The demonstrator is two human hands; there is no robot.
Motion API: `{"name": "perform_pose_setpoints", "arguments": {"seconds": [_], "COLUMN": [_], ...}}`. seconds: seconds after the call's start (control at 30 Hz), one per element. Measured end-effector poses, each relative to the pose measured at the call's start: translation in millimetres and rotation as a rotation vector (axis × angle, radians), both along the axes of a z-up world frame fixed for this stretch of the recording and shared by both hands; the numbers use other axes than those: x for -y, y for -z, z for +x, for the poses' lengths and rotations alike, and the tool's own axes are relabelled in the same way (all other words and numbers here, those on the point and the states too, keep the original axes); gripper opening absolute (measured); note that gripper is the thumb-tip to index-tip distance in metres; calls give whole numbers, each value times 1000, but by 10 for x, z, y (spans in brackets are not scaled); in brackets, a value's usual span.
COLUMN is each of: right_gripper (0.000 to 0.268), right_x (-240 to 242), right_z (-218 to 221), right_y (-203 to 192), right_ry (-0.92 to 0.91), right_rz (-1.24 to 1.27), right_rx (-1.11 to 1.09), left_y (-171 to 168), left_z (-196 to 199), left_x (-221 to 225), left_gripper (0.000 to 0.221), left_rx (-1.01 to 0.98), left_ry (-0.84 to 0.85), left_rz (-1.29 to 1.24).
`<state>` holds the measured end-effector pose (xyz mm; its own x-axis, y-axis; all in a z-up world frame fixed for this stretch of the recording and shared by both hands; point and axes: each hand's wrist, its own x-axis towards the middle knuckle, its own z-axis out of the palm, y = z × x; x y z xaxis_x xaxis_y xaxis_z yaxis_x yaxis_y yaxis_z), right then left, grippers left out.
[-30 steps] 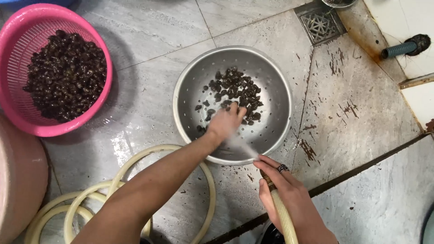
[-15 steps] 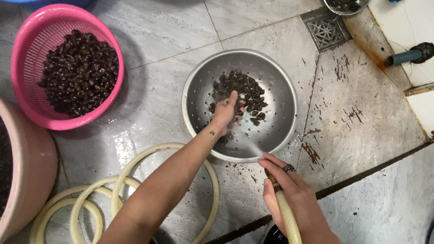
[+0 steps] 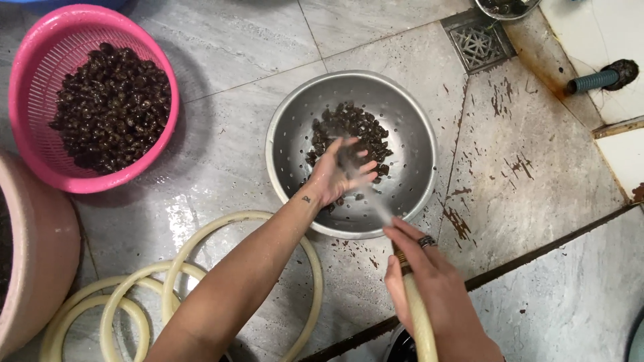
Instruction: Washing small snails in a colander using a pressurized water hose and manual scrubbing.
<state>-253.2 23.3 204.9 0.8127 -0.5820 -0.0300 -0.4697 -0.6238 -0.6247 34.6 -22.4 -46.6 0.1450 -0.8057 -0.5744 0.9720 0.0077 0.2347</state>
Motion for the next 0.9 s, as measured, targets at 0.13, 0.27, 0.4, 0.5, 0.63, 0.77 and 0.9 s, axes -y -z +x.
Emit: {"name": "perform_pose_setpoints", "arguments": {"seconds": [0.13,0.27,0.4,0.5,0.63,0.77,0.9], "right_gripper": [120,54,54,58,70,49,61], "right_x": [61,80,52,-51,-238,-126,-44], "right_z": [-150,24,161,403,546,642,903], "right_y": [18,62,44,-148,-155,-320,-442], "right_ry": [-49,72,53,-9,-226,-314,-252], "right_rz": [203,-125,-89,29,-2,91,-96], "right_rx": [-137,34,-212,-330,-416,-470,-401], "left_y": [-244,-785,-1194,-1172,-1267,-743,-438], "left_z": [66,180,506,724,898,1168,1107], "left_x": [-78,-111,-246,-450,-852,-1812,-2878], "left_gripper": [115,79,68,60,46,16,51], "left_rx": [244,662,1553,1696,2065,2326,2143], "left_ry": [204,455,949,949,700,0,797], "left_rz": [-133,34,223,116,113,216,599]}}
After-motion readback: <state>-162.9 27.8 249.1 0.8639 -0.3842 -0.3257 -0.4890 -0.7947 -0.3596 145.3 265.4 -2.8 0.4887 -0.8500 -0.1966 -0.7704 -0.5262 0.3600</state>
